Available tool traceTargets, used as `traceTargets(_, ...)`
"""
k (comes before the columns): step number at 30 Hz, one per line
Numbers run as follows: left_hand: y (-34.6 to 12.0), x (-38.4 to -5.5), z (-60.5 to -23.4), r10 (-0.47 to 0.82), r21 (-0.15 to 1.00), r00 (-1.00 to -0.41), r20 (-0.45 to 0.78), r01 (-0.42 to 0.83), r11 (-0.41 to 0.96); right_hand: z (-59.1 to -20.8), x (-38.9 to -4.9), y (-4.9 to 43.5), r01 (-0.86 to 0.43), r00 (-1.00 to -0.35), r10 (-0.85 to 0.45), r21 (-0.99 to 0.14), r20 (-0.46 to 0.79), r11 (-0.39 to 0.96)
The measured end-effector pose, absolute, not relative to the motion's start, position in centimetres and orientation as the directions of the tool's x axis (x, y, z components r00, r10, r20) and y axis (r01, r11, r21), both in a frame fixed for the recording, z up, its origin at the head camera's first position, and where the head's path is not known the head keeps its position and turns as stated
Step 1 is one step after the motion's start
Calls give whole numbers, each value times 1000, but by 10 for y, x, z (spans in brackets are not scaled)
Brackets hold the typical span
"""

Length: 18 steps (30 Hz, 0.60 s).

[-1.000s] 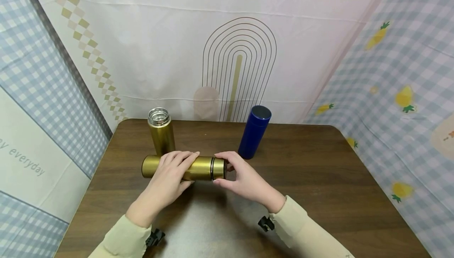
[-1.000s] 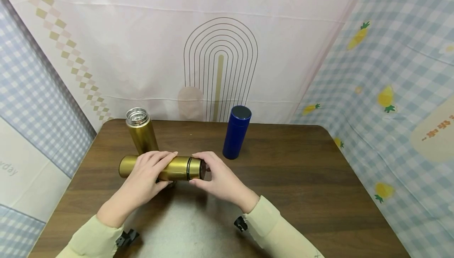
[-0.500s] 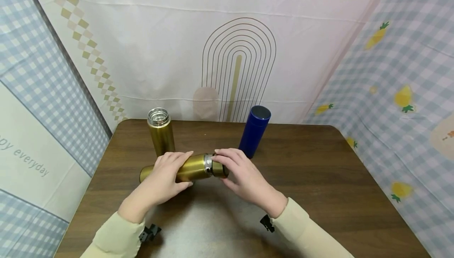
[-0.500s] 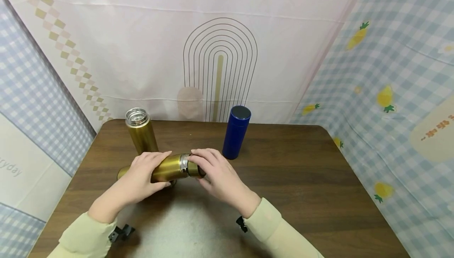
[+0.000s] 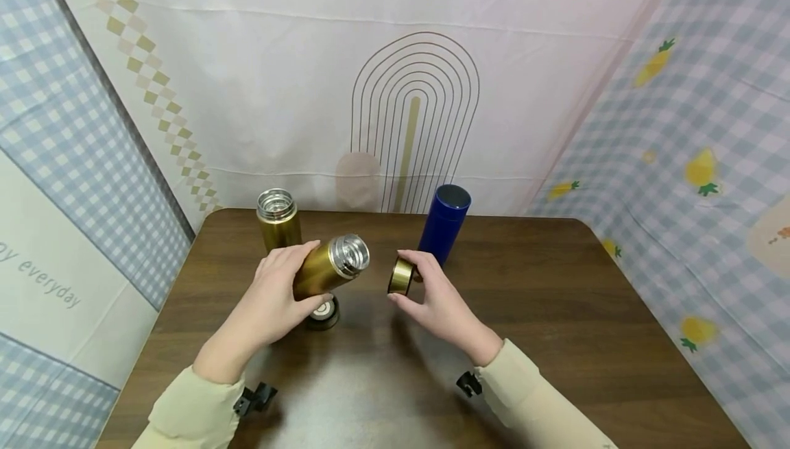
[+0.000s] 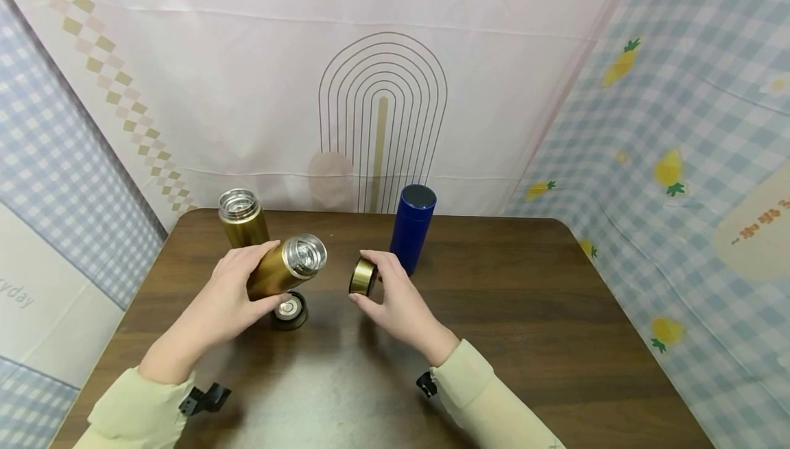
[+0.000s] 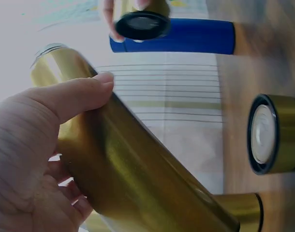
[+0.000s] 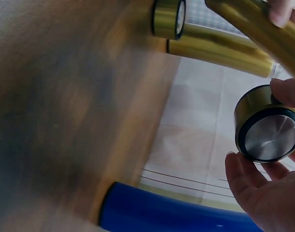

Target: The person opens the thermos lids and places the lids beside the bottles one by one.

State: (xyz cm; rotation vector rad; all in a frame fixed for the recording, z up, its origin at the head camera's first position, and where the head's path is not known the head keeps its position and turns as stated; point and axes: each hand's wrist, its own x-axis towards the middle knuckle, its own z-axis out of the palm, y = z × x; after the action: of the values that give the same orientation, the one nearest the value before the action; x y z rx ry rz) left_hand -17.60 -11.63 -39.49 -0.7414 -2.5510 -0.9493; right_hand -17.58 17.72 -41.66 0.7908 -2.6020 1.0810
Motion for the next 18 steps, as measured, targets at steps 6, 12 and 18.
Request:
traceTargets(6,-107,-182,-389,293,560,-792,535,592,579,-428,-180,179,-496,-868,-363,-627,339,601)
traceTargets(12,-96,-188,-391,246,628,-821,516,557,543,-437,-183,178,-487,-873,-358,-629,331,606)
traceTargets(18,-86,-195,-394,225,658,-848,480,517,547,-444,-184,175,-472,-881,-348,-652,322,593)
